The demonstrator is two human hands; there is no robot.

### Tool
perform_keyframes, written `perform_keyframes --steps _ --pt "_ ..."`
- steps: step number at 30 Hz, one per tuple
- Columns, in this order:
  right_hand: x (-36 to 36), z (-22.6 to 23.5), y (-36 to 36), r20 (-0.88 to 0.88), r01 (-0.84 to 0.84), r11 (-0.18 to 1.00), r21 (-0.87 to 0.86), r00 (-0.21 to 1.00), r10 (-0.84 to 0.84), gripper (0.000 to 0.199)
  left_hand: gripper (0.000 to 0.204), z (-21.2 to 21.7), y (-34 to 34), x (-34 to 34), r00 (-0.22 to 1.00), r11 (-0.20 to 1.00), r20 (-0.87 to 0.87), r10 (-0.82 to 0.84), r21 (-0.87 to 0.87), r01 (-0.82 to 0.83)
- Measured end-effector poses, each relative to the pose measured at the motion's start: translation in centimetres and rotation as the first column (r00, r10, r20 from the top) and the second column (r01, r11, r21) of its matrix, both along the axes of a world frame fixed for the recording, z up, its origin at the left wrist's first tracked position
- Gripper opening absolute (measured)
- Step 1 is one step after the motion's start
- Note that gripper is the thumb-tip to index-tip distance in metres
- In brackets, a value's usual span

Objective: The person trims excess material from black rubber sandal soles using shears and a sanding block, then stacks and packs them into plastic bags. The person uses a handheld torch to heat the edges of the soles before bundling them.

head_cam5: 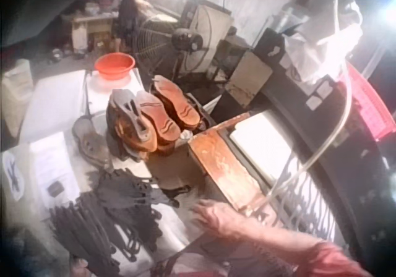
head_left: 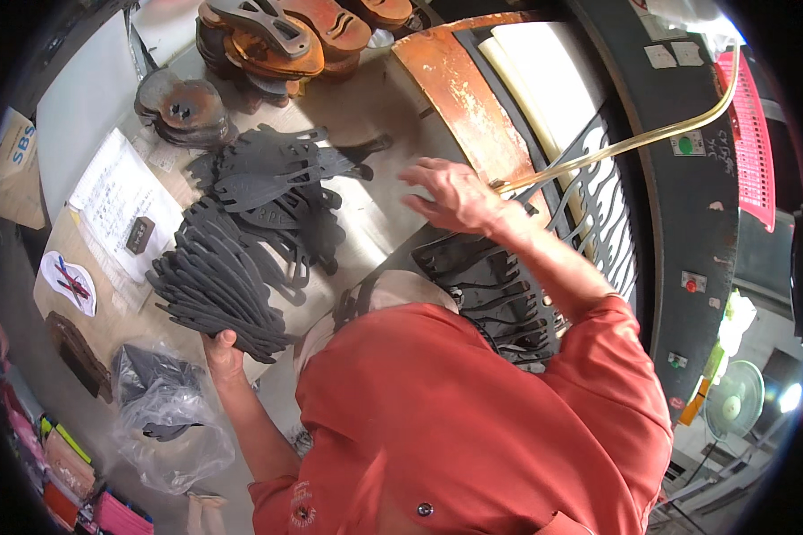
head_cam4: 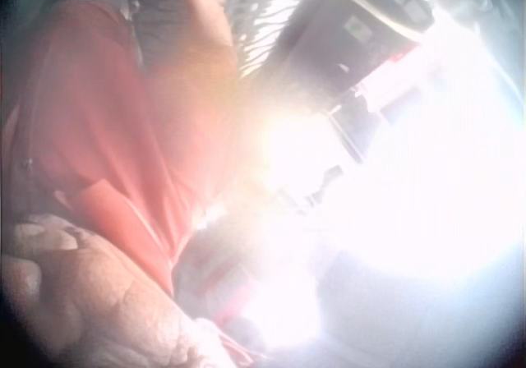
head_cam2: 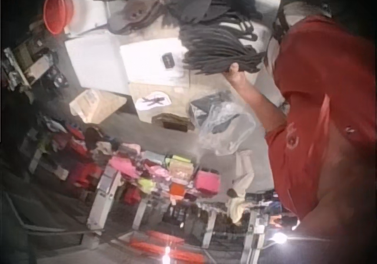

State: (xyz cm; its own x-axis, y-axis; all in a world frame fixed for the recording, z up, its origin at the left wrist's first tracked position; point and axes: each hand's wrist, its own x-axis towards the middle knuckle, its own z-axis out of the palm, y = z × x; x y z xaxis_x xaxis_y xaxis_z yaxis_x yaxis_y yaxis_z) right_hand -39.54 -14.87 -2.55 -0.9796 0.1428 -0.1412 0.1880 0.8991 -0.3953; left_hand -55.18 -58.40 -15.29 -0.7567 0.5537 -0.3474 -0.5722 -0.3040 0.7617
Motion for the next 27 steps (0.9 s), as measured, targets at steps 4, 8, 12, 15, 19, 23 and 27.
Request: perform_keyframes --steps 4,8,12,15,19,23,27 --pt "2.3 -2.4 2.5 0.507 -0.392 0.841 0.373 0.845 0.169 0.026 0.103 -0.1 -0.2 1.3 0.993 0.993 0.039 -0.114 -0.027 0.115" --pt "2.1 -6.4 3.5 0.747 -0.578 0.793 0.190 0.609 0.265 0.017 0.091 0.6 1.5 3.4 0.996 0.997 0.087 -0.033 -0.072 0.039" --pt "1.8 -8.8 4.1 0.855 -0.501 0.858 0.111 0.489 0.175 0.020 0.089 3.5 2.0 5.5 0.991 0.986 0.122 -0.048 -0.153 0.067" --pt "0.5 -8.9 3.1 0.895 -0.530 0.843 0.090 0.415 0.165 0.037 0.095 5.4 0.9 7.0 0.992 0.985 0.117 -0.046 -0.162 0.065" --pt "-1.6 -5.3 1.0 0.914 -0.606 0.792 0.080 0.361 0.184 0.038 0.105 6.1 -1.7 9.6 0.998 0.992 0.039 -0.043 -0.117 0.047" --pt "-1.9 1.3 -0.6 0.786 -0.649 0.754 0.105 0.518 0.336 0.032 0.110 6.8 -4.5 12.2 0.997 0.999 0.068 -0.041 0.010 0.040" --pt "-0.6 4.9 -4.3 0.480 -0.485 0.874 0.013 0.770 0.420 0.035 0.104 8.1 -8.5 15.4 0.999 0.999 0.014 -0.036 0.023 0.036"
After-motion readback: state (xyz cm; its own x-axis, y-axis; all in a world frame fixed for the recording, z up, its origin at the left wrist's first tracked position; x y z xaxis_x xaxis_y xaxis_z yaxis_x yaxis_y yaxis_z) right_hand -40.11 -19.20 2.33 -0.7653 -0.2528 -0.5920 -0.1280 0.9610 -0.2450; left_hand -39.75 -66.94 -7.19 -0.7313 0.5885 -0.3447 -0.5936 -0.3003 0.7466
